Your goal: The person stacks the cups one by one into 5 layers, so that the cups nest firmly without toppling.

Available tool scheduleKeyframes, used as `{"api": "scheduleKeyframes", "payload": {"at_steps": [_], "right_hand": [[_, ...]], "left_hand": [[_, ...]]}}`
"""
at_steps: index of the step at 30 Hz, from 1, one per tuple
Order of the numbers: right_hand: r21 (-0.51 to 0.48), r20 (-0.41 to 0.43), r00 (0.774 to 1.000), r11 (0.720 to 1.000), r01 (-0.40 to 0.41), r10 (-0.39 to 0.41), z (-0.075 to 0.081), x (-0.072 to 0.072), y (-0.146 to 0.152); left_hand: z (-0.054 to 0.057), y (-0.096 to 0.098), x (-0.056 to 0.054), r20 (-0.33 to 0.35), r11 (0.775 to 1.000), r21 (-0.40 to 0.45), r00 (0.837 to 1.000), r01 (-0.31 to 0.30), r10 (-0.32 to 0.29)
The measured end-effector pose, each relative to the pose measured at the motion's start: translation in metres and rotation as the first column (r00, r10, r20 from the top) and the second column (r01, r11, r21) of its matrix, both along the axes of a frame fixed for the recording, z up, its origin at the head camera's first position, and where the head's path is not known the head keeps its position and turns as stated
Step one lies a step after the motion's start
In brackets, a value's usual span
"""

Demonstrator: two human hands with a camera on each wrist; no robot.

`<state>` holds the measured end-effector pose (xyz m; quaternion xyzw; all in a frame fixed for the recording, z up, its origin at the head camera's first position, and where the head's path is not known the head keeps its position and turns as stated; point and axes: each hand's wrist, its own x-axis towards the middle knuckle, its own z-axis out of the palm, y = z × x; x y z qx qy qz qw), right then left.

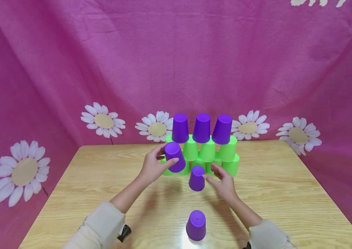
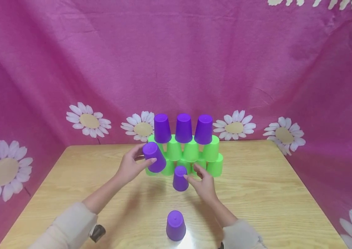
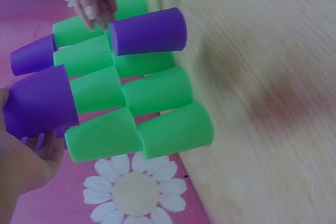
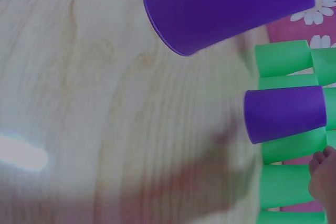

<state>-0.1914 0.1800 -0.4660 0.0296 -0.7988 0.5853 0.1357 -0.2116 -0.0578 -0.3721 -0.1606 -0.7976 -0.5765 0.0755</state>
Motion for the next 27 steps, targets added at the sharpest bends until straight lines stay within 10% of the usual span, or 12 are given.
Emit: {"api": "scheduleKeyframes", "payload": {"at_steps": [27], "right_hand": [[-0.002, 0.086, 0.995, 0.998, -0.055, 0.055, -0.027, -0.003, -0.018]], "left_hand": [[0.061, -0.002, -0.003, -0.079, 0.998, -0.02, 0.995, 0.054, -0.055]]}}
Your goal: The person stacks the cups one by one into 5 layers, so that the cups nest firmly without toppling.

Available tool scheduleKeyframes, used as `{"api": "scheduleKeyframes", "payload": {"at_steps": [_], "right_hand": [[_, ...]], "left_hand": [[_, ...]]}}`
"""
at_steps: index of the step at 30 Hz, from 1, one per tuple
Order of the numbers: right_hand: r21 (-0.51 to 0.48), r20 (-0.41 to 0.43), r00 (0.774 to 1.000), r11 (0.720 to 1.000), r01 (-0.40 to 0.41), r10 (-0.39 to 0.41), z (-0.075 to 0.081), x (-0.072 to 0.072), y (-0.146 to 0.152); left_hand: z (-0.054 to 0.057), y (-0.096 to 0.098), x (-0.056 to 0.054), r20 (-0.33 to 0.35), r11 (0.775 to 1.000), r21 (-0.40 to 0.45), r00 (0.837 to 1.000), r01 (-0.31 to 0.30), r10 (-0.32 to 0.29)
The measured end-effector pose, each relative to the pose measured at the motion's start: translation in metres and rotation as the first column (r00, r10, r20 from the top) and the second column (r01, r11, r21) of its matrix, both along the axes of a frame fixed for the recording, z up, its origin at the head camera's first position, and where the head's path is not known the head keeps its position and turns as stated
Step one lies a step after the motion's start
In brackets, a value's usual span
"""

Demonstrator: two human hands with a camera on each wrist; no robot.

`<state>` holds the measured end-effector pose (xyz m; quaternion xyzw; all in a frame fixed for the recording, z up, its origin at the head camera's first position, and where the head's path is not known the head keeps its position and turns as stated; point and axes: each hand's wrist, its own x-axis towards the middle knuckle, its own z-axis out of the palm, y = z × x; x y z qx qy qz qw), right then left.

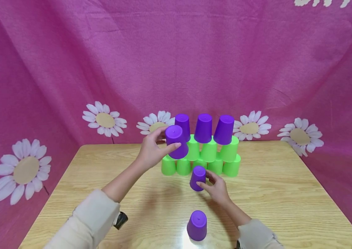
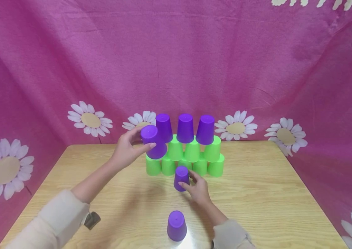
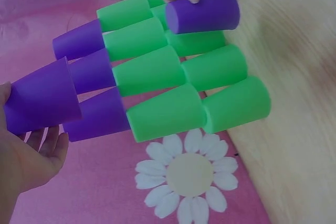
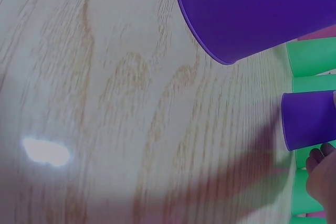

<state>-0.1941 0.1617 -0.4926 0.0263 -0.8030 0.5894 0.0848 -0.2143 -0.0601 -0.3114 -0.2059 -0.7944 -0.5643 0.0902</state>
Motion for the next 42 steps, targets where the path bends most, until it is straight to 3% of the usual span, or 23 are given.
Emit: {"api": "scheduleKeyframes", "payload": {"at_steps": [11, 22, 34, 42], "right_hand": [[0.027, 0.018, 1.0, 1.0, 0.012, -0.013, -0.003, -0.003, -0.001], [0.018, 0.055, 0.998, 1.0, -0.004, 0.003, -0.003, -0.005, -0.003], [0.038, 0.053, 0.998, 0.999, -0.022, 0.02, -0.006, -0.007, -0.001], [0.032, 0.065, 0.998, 0.999, -0.019, 0.017, 0.002, 0.004, 0.008]], "left_hand": [[0.021, 0.005, -0.004, -0.029, 0.999, -0.032, 0.999, -0.024, 0.023], [0.039, 0.013, -0.014, -0.034, 0.999, -0.001, 0.999, -0.042, 0.042], [0.042, 0.022, -0.025, 0.008, 0.998, 0.012, 0.998, -0.06, 0.06], [0.042, 0.034, -0.027, 0.012, 0.998, 0.006, 0.998, -0.065, 0.065]]}}
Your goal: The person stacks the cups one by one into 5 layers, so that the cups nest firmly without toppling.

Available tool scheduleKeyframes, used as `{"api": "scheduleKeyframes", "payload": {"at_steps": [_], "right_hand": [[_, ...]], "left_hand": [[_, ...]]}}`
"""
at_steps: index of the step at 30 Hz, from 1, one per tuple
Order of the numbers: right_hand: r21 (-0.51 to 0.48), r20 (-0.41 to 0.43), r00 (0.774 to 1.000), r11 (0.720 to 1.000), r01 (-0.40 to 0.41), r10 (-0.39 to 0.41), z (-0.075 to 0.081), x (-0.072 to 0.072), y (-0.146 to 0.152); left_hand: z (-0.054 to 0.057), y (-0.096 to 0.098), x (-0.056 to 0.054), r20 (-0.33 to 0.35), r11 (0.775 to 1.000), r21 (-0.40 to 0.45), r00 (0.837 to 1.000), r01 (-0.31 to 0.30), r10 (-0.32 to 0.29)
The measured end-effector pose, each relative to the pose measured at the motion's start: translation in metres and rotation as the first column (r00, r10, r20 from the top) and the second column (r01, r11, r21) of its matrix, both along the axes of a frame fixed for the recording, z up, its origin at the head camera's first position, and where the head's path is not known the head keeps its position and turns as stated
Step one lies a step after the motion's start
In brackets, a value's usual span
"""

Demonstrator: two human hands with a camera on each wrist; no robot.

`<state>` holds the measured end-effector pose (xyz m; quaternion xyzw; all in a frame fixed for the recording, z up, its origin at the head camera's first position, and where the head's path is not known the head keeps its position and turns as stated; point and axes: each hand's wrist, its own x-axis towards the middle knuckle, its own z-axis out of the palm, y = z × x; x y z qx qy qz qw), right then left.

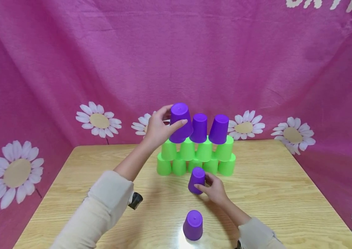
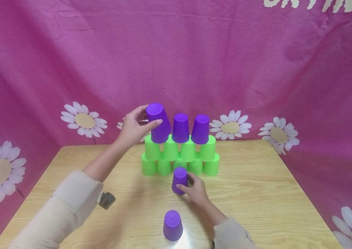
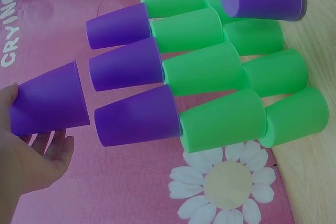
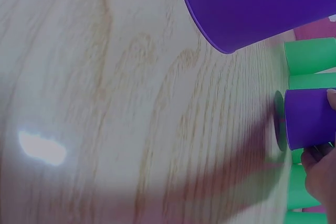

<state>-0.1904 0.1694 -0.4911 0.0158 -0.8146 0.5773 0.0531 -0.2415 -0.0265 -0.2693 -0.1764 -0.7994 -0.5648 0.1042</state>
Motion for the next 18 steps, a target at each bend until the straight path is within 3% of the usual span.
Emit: {"api": "scheduleKeyframes", "payload": {"at_steps": [6, 18], "right_hand": [[-0.026, 0.01, 1.0, 1.0, -0.017, 0.017, 0.011, 0.007, 0.006], [0.021, -0.06, 0.998, 0.999, -0.036, 0.037, 0.029, 0.011, 0.014]], "left_hand": [[-0.002, 0.004, -0.002, -0.023, 1.0, -0.002, 1.0, 0.011, -0.011], [0.001, 0.008, -0.007, -0.025, 1.0, -0.007, 1.0, -0.01, 0.009]]}}
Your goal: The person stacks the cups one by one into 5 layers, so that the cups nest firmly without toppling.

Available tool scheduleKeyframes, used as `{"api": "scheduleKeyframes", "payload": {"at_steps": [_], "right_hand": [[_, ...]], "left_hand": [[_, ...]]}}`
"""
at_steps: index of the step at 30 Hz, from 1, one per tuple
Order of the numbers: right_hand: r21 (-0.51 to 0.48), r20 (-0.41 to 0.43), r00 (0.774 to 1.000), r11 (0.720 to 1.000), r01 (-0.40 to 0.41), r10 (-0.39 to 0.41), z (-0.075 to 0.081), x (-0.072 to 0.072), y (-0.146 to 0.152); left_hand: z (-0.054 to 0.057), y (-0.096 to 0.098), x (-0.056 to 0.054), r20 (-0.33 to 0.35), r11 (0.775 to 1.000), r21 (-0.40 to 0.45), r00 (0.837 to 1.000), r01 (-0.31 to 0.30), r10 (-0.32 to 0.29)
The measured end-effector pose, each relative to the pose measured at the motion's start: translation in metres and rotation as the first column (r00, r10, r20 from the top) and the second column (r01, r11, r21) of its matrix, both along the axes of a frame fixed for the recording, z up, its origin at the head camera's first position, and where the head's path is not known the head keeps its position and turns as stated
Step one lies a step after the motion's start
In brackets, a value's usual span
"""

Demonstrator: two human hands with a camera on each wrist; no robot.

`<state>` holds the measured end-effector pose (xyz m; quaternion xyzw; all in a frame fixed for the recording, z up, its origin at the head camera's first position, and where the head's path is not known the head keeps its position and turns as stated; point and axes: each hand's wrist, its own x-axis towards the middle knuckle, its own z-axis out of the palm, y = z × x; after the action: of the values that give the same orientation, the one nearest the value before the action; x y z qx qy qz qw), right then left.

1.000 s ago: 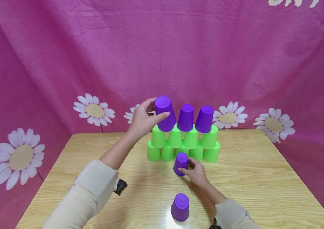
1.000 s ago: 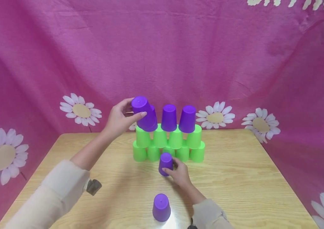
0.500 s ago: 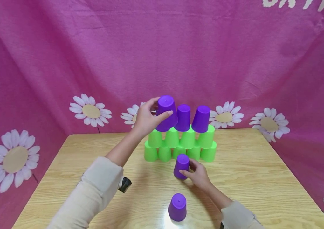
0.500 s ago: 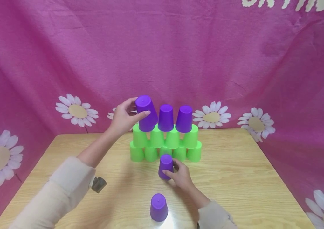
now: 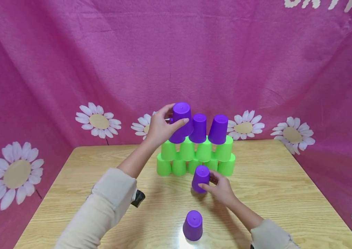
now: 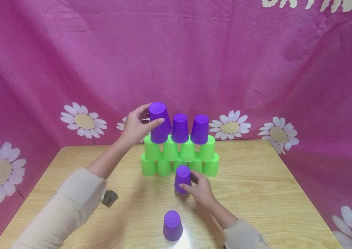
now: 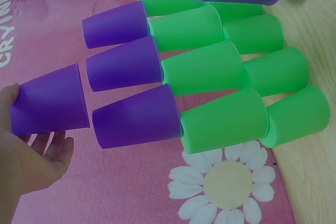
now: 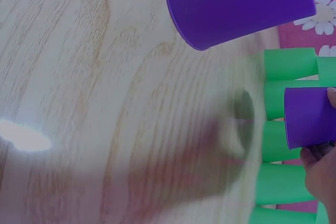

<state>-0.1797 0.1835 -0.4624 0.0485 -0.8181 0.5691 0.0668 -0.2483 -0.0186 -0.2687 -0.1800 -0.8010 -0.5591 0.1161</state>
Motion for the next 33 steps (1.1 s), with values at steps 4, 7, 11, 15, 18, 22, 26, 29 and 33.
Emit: {"api": "scheduleKeyframes", "payload": {"at_steps": [4, 7, 11, 15, 18, 22, 26, 29, 33], "right_hand": [[0.014, -0.005, 1.0, 1.0, 0.0, 0.0, 0.01, 0.003, 0.0], [0.024, -0.011, 1.0, 1.0, 0.004, -0.003, 0.017, 0.005, 0.0], [0.039, -0.045, 0.999, 0.999, -0.002, 0.003, 0.025, 0.006, 0.0], [0.039, -0.095, 0.995, 0.999, -0.014, 0.018, 0.032, 0.006, 0.0], [0.052, -0.126, 0.991, 0.998, -0.03, 0.037, 0.037, 0.007, 0.002], [0.087, -0.152, 0.986, 0.995, -0.05, 0.062, 0.046, 0.007, 0.006], [0.115, -0.174, 0.982, 0.992, -0.051, 0.071, 0.058, 0.006, 0.011], [0.128, -0.192, 0.979, 0.991, -0.045, 0.069, 0.068, 0.003, 0.014], [0.136, -0.212, 0.976, 0.99, -0.026, 0.055, 0.08, -0.001, 0.018]], "left_hand": [[0.002, 0.001, -0.002, -0.003, 1.0, -0.003, 1.0, -0.008, 0.008], [0.002, 0.001, -0.004, -0.004, 1.0, -0.008, 1.0, -0.015, 0.015], [0.003, 0.001, -0.006, 0.008, 1.0, -0.012, 1.0, -0.024, 0.024], [0.005, 0.001, -0.009, 0.022, 0.999, -0.004, 0.999, -0.032, 0.032], [0.006, 0.002, -0.011, 0.026, 0.999, 0.009, 0.999, -0.035, 0.034], [0.008, 0.004, -0.011, 0.023, 0.999, 0.021, 0.999, -0.039, 0.038], [0.011, 0.004, -0.012, 0.02, 0.999, 0.024, 0.999, -0.046, 0.046], [0.013, 0.004, -0.012, 0.02, 0.998, 0.015, 0.998, -0.057, 0.057], [0.015, 0.003, -0.013, 0.015, 0.997, -0.003, 0.997, -0.072, 0.072]]}}
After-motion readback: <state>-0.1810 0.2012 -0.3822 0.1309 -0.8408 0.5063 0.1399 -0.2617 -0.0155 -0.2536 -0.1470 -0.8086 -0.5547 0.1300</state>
